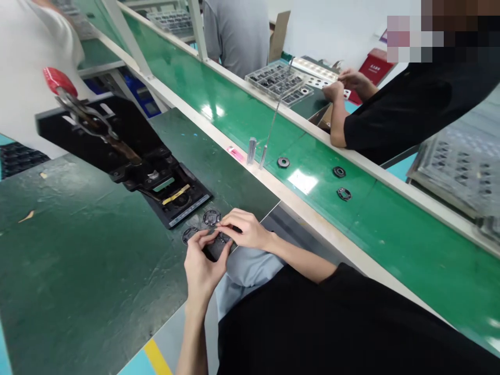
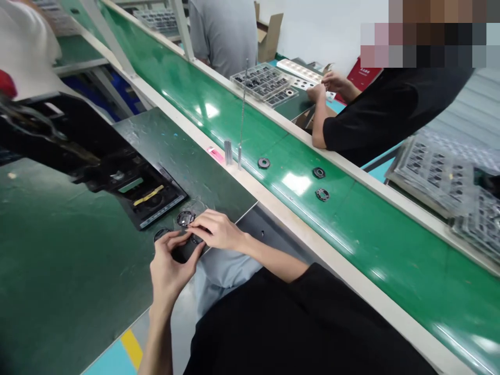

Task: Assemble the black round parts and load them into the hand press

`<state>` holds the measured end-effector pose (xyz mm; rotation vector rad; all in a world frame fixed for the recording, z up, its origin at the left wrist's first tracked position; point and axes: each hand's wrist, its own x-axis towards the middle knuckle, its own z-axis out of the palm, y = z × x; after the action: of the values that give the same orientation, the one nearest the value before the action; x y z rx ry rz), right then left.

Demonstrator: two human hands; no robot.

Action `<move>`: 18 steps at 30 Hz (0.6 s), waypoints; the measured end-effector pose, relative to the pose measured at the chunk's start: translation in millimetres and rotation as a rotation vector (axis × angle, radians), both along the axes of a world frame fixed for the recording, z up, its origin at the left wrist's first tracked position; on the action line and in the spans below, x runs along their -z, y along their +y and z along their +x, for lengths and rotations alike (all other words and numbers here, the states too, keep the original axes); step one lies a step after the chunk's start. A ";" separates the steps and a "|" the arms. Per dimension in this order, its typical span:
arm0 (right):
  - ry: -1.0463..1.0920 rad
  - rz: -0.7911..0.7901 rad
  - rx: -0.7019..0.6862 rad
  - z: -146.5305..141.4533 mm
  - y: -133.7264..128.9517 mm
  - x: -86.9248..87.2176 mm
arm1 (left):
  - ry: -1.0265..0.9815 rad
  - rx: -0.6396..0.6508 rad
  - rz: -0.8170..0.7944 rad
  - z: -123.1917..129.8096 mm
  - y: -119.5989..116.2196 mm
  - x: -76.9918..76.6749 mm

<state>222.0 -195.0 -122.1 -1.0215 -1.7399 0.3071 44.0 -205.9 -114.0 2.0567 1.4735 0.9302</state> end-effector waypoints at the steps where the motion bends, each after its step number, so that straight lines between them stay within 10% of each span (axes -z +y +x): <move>1: 0.000 0.005 -0.008 -0.2 0.6 0.6 | 0.002 -0.001 0.002 -0.8 0.4 0.9; 18: -0.206 -0.280 0.002 -8.0 7.5 -2.0 | 0.063 -0.033 0.059 -6.9 7.2 0.0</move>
<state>214.0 -187.5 -120.2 -1.2937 -1.9169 0.4673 37.1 -198.7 -114.1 2.1275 1.5332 0.9403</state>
